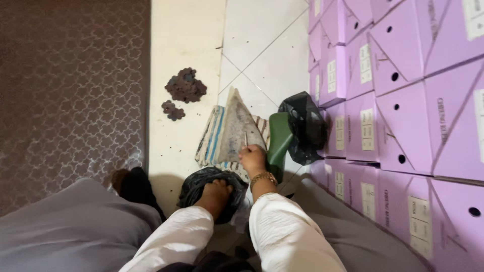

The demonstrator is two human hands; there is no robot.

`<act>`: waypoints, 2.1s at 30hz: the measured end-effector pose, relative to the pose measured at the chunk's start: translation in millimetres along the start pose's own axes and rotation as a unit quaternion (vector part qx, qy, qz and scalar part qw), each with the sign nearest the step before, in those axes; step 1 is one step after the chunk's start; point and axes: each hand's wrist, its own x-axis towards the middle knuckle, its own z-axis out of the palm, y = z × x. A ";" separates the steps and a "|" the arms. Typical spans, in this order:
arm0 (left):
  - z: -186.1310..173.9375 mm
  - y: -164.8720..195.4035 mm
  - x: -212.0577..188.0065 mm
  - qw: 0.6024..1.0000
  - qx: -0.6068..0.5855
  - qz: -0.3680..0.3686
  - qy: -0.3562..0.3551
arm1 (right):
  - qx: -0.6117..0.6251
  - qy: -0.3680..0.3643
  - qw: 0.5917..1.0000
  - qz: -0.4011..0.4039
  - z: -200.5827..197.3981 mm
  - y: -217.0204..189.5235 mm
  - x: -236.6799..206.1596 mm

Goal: The person sits on the floor and repeatedly picks up small dark flower-shaped pieces, places them on a cloth, and uses a green handheld tool to press or shape them. The person handles the pieces one at a time, occasionally adjusting their position before applying the tool.

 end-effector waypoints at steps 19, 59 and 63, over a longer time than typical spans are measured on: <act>-19.8 1.2 8.2 0.986 -0.114 -0.075 -0.094 | -0.086 0.070 0.992 -0.063 -1.3 -1.0 -1.3; -101.5 -80.5 22.6 0.612 -0.780 -0.042 0.124 | -0.094 0.118 0.980 -0.127 -4.3 1.2 4.8; -109.3 -79.0 41.1 0.586 -0.796 -0.033 0.146 | 0.202 -0.026 0.977 -0.067 2.4 -10.8 15.0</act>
